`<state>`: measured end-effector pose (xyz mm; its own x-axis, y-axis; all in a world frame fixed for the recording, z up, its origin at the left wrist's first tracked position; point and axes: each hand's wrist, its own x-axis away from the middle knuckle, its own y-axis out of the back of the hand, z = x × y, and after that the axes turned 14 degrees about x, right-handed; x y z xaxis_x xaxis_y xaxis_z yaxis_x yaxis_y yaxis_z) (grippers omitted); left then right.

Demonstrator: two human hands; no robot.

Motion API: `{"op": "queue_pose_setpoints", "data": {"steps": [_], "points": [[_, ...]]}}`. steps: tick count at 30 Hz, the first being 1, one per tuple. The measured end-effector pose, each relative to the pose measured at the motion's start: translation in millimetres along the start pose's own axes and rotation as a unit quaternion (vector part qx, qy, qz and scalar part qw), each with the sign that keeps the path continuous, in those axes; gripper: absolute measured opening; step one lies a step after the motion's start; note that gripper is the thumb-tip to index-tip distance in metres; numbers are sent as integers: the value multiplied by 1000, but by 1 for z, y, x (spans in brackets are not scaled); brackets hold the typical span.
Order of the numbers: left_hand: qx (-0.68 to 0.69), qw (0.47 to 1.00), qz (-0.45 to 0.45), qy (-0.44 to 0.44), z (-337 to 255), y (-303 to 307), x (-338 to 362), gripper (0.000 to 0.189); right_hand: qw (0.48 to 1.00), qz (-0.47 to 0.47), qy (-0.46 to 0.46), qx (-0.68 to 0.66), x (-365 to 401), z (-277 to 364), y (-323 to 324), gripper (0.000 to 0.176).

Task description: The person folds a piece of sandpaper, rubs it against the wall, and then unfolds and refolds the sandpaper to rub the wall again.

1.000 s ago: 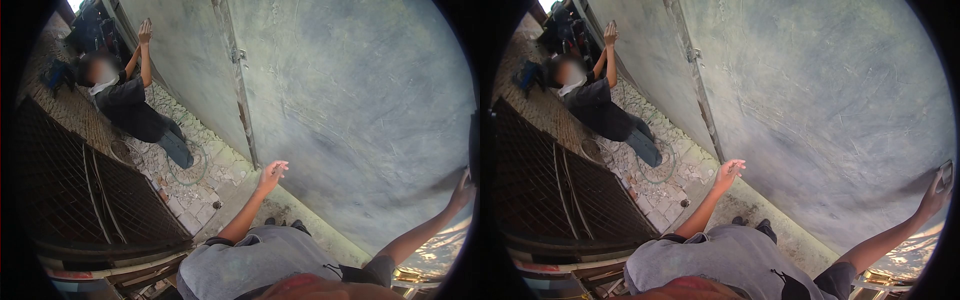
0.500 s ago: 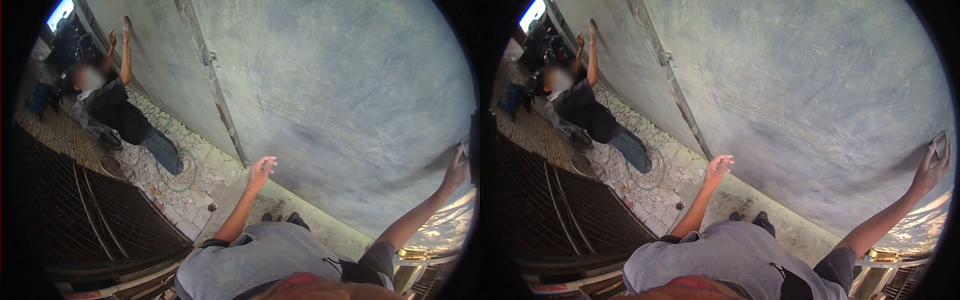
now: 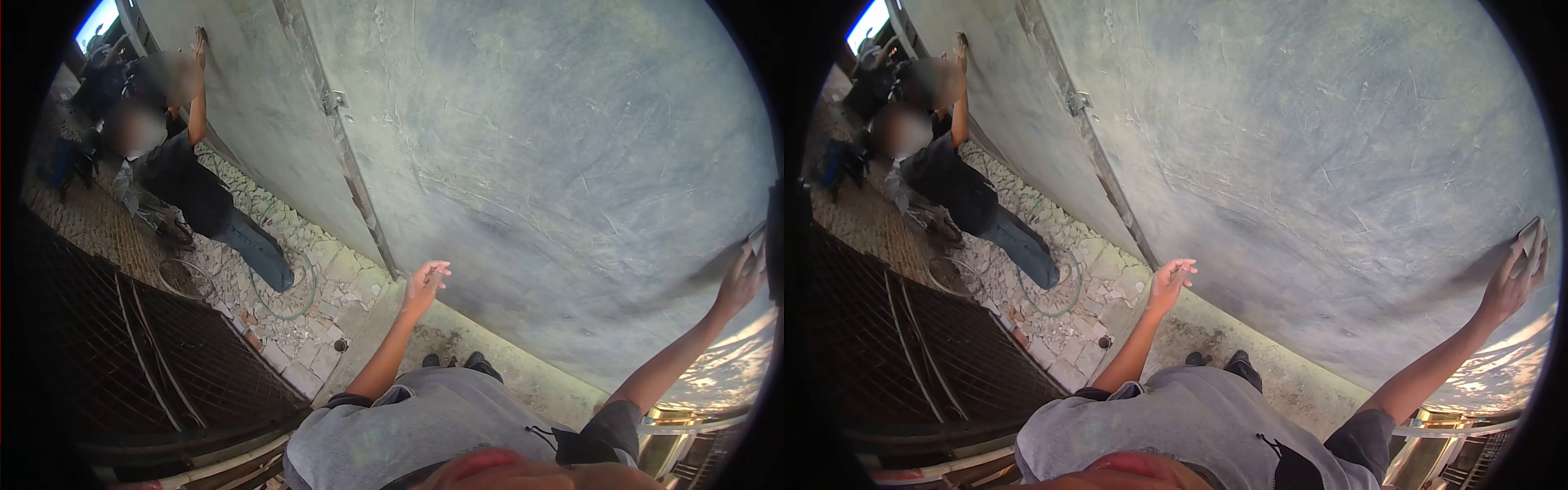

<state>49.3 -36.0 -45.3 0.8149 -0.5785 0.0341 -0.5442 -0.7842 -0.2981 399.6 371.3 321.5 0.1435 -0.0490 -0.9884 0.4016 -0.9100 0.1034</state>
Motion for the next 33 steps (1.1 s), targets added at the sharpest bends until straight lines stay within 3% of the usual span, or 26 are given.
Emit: {"op": "queue_pose_setpoints", "data": {"steps": [33], "points": [[5,1000,6,-14,-5,-1,-4,30,993,-22,109,-30,-10,4,0,45]]}}
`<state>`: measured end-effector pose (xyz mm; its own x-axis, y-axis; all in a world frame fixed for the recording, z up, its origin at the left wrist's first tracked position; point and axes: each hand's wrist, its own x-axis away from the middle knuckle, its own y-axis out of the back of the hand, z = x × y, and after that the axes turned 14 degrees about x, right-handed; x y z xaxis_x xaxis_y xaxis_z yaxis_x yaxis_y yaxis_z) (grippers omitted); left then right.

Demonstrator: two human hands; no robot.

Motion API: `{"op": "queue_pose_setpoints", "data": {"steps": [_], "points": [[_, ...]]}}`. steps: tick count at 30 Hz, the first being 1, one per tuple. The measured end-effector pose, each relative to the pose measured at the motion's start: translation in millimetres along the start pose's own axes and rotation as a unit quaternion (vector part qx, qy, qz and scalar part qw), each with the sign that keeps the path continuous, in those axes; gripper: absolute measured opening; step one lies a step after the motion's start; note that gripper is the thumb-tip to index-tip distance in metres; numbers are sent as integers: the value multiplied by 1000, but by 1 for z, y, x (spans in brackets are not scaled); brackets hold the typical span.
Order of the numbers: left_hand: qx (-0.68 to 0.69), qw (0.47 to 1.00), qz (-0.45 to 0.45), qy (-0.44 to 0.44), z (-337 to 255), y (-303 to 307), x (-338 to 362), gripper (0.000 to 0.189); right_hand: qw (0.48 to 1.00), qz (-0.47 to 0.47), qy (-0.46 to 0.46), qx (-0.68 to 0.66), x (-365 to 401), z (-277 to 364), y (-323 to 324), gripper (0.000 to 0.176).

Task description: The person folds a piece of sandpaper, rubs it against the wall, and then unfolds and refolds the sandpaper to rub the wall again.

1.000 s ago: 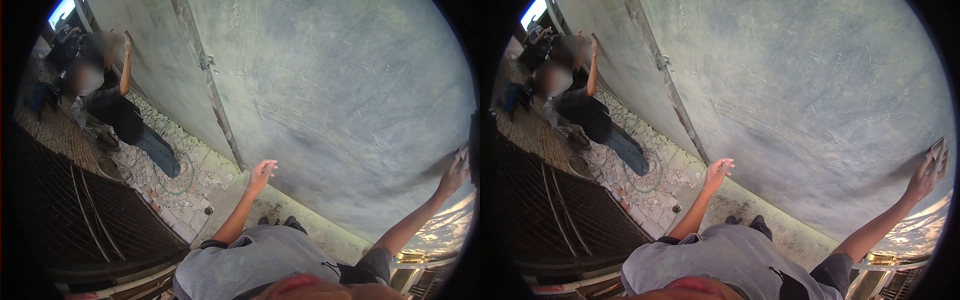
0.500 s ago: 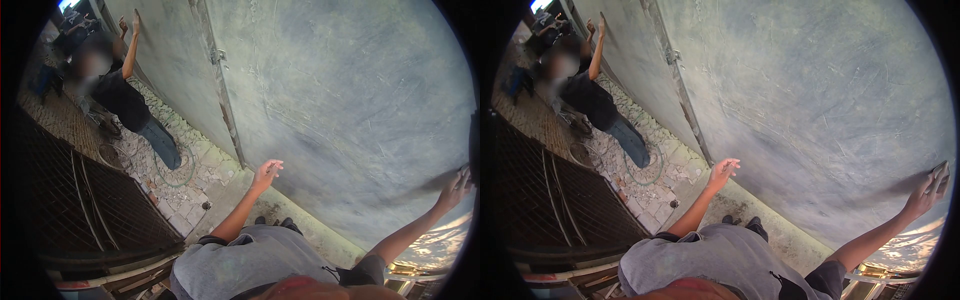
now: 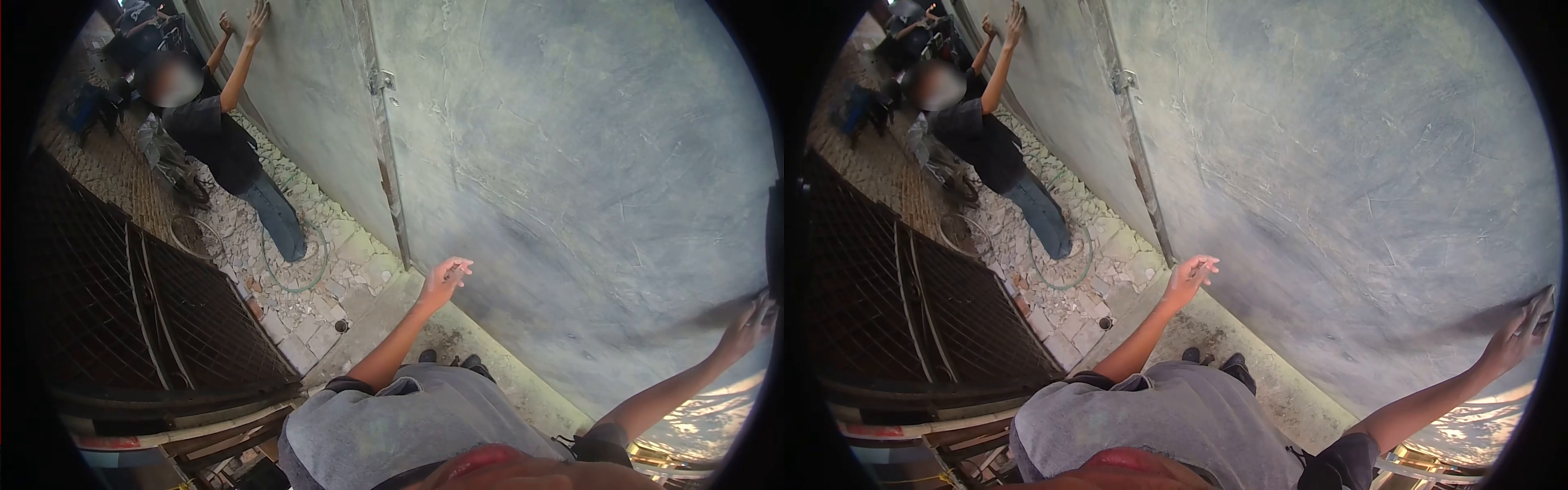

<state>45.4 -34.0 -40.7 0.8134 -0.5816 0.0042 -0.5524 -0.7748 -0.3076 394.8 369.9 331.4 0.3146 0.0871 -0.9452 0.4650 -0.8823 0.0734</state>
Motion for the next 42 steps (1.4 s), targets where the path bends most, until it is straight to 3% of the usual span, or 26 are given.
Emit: {"op": "queue_pose_setpoints", "data": {"steps": [4,6,12,19,22,23,24,27,42], "points": [[2,1000,2,0,2,0,1,30,1000,5,-2,5,6,3,-2,44],[4,1000,7,-7,7,0,1,30,994,11,-105,27,9,20,4,43],[-1,1000,5,-8,-1,-3,5,30,995,11,-97,38,25,-20,-20,45],[-11,1000,1,14,-5,2,8,29,992,11,-127,-9,9,-2,-4,44],[10,999,3,-48,3,3,6,29,994,20,-103,-10,-8,17,16,39],[15,998,-2,-59,14,7,3,29,992,26,-124,-15,-14,32,27,39],[-11,1000,-8,-9,14,13,1,28,988,22,-152,-24,-10,34,26,40],[-16,999,5,-45,19,13,0,27,977,9,-199,-76,-6,40,26,43],[4,999,26,-22,24,2,-9,30,985,-9,-166,-53,-1,24,24,43]]}}
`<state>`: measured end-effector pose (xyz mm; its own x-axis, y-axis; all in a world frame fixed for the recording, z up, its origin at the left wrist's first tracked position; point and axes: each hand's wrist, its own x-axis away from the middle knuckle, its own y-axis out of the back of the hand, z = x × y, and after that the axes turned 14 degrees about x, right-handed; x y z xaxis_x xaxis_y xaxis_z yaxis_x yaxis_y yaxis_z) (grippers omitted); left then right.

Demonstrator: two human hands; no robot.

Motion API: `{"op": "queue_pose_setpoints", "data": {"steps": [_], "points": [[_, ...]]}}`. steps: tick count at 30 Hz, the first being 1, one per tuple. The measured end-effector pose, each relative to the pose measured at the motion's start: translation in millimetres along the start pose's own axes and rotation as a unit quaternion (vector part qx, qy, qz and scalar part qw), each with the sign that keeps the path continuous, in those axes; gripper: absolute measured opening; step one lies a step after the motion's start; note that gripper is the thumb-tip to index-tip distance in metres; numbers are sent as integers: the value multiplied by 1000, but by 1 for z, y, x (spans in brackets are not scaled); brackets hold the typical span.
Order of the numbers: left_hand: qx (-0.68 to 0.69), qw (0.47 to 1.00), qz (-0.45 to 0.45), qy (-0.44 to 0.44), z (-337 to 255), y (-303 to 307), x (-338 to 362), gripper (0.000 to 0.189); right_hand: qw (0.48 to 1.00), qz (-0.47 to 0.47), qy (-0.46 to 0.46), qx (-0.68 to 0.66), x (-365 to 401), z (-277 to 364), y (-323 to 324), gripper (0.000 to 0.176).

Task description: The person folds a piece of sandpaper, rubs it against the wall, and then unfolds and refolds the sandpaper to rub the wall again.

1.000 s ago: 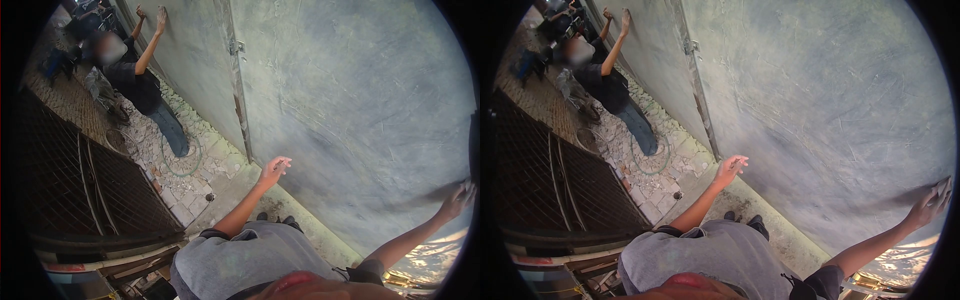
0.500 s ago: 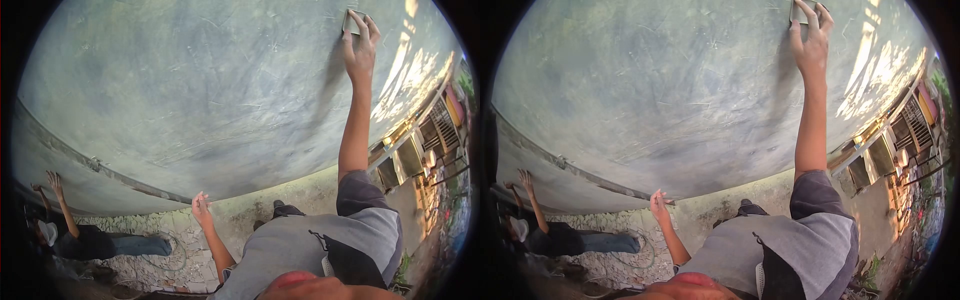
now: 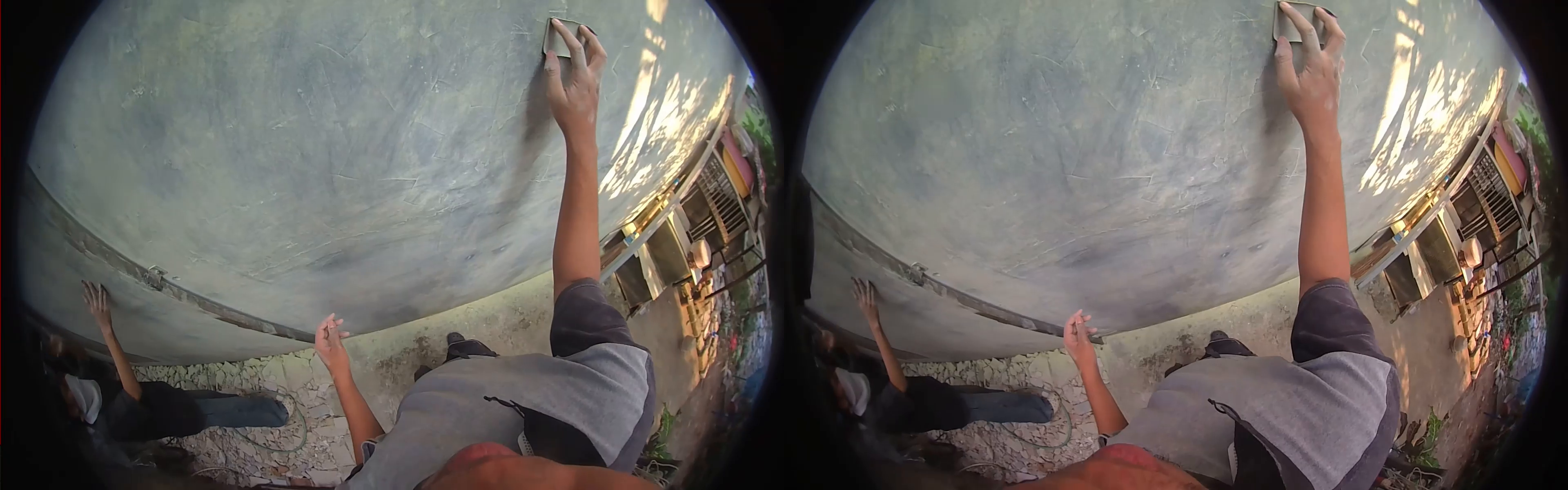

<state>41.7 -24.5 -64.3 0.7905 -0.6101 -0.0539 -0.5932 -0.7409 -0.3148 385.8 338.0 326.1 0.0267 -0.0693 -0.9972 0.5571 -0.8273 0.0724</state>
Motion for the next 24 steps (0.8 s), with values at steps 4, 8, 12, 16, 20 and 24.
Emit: {"op": "queue_pose_setpoints", "data": {"steps": [4,8,12,16,20,24], "points": [[-11,1000,-1,-2,-14,1,8,30,999,9,41,16,-4,2,-6,41],[17,1000,-19,-6,-10,7,9,29,995,5,84,46,-5,-10,-12,42],[23,1000,-12,-11,-13,6,8,28,996,3,87,34,-4,-19,-22,41],[11,1000,-17,8,-15,6,10,28,992,-31,123,21,-8,-23,-27,42],[21,1000,-21,12,-11,4,10,29,993,-22,110,24,-8,-21,-25,43],[28,999,-18,-9,-9,3,9,29,997,13,71,-17,-9,-20,-26,41]]}}
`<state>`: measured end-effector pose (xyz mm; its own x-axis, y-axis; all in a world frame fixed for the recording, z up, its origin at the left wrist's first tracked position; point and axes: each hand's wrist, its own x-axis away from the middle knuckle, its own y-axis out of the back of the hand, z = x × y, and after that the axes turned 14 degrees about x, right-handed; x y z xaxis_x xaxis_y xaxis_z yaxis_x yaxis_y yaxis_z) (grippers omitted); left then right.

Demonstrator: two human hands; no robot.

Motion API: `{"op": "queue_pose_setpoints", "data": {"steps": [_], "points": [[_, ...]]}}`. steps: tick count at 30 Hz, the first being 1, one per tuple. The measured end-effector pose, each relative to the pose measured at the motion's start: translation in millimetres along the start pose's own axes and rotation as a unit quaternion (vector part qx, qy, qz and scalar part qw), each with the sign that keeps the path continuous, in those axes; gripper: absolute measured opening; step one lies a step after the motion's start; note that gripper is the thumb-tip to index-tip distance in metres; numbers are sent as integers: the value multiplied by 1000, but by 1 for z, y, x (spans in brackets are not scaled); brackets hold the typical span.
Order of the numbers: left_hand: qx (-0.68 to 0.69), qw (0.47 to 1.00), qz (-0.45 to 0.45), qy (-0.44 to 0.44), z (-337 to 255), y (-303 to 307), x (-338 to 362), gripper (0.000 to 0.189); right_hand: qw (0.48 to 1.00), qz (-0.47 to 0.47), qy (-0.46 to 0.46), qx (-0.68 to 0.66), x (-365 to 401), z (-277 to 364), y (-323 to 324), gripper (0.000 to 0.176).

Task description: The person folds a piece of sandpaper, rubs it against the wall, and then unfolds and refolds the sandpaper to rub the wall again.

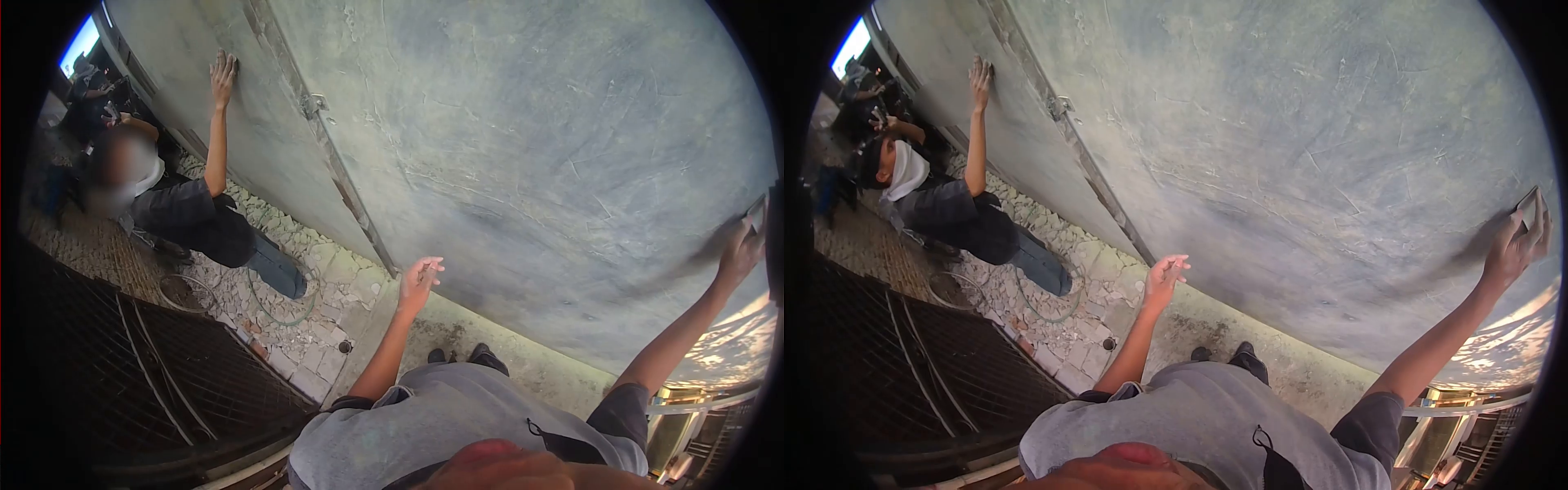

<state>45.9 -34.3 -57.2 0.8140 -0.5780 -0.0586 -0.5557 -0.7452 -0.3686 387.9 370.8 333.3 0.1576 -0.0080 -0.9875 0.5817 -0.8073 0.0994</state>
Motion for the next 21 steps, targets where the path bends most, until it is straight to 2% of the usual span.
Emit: {"op": "queue_pose_setpoints", "data": {"steps": [3,6,7,8,9,10,11,13,14,15,21], "points": [[-12,1000,-2,27,-9,-3,0,30,997,-52,17,61,2,5,-2,40],[-29,998,-8,52,-10,-7,-1,30,999,-16,6,33,9,-14,-10,44],[-30,998,-14,47,-9,-9,-2,30,999,-19,5,26,-2,1,-1,44],[-22,999,-3,44,-8,-10,-1,30,984,-94,76,130,-19,29,15,41],[-17,999,6,37,-8,-9,-3,29,948,-171,140,231,-27,48,20,47],[-21,999,-3,29,-8,-8,-3,29,950,-175,133,221,-27,55,12,47],[-27,999,6,31,-5,-8,-3,30,966,-136,104,192,-1,-3,-13,49],[-32,999,11,30,-3,-8,-4,30,988,-57,50,134,26,-45,-27,54],[-32,999,11,35,-2,-9,-3,30,994,-15,25,107,50,-105,-53,57],[-31,999,11,39,-2,-9,-4,30,997,27,1,79,50,-104,-59,60],[-19,1000,1,16,-2,-8,-4,29,993,20,-1,116,54,-110,-62,60]]}}
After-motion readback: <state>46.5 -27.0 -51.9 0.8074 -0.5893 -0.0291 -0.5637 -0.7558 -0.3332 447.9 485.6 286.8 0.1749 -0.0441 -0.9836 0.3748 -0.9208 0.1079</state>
